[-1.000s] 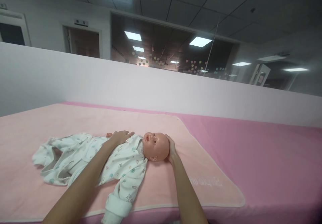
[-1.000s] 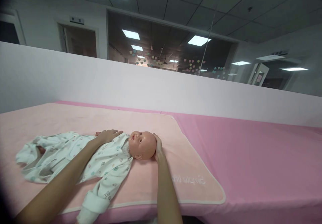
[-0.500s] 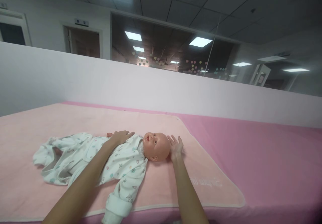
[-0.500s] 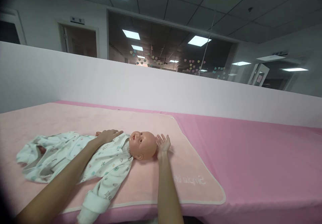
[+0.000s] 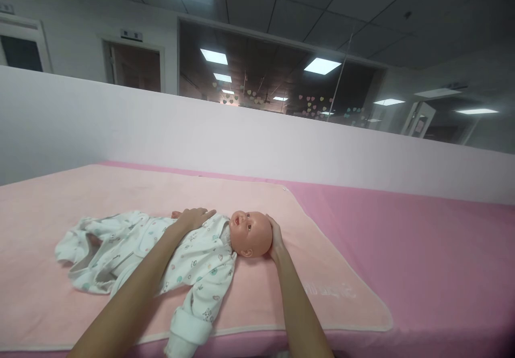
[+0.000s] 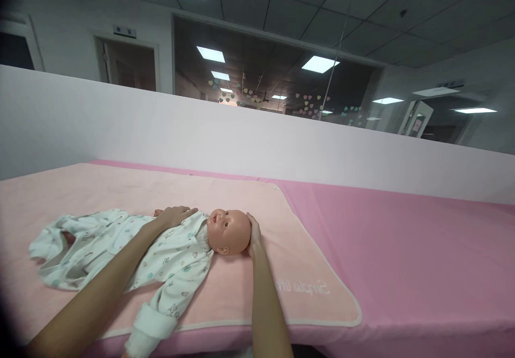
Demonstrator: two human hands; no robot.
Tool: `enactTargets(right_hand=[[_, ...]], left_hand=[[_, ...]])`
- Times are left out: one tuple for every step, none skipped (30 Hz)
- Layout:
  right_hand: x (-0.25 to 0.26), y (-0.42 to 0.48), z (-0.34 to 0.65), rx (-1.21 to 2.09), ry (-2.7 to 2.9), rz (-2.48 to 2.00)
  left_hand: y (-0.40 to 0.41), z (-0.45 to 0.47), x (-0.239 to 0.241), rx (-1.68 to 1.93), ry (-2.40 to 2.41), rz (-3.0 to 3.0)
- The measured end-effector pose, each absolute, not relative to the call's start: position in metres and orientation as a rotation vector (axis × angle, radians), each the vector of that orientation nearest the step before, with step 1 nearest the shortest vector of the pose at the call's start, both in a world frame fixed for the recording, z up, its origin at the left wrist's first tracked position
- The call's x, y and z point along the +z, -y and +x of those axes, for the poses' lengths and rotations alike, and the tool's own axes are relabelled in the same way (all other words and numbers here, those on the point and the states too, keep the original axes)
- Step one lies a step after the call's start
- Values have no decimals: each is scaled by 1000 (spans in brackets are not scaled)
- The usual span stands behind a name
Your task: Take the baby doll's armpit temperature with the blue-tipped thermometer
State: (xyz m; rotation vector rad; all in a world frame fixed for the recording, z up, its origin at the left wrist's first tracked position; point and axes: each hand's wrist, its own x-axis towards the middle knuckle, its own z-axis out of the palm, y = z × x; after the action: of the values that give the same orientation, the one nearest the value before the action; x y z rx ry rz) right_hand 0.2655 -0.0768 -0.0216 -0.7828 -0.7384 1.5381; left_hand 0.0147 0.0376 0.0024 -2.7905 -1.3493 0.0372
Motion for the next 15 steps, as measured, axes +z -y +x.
enactTargets(right_hand=[[-20, 79, 265, 1550, 750, -765], [-18, 81, 264, 1564, 762, -746], [-15, 84, 263, 1581, 771, -725], [-13, 85, 262, 1598, 779, -701], [-11, 87, 260, 1613, 784, -679], [-10, 88, 259, 1624, 785, -663], [-8, 89, 257, 1630, 786, -654], [-7, 90, 256, 1632, 785, -649], [-6, 91, 255, 1631, 783, -646], [-6, 91, 254, 1629, 779, -644], [-6, 92, 254, 1630, 775, -640], [-6, 92, 254, 1635, 770, -635], [-6, 92, 254, 1641, 766, -632], [-6, 92, 254, 1647, 763, -633], [-6, 92, 255, 1650, 761, -637]], left_hand=[[-38, 15, 3, 36, 1350, -2793], [-37, 15, 3, 34, 1356, -2793], [-37, 15, 3, 32, 1362, -2791], [-37, 15, 3, 32, 1369, -2786], [-37, 15, 3, 36, 1373, -2780], [-37, 15, 2, 40, 1376, -2775], [-37, 15, 2, 40, 1373, -2773], [-37, 15, 2, 39, 1367, -2774], [-37, 15, 2, 37, 1361, -2775], [-37, 15, 2, 35, 1354, -2777], [-37, 15, 1, 33, 1345, -2778], [-37, 14, 1, 31, 1340, -2778], [-38, 14, 1, 31, 1334, -2777], [-38, 14, 1, 34, 1332, -2774], [-38, 14, 1, 37, 1329, -2773]])
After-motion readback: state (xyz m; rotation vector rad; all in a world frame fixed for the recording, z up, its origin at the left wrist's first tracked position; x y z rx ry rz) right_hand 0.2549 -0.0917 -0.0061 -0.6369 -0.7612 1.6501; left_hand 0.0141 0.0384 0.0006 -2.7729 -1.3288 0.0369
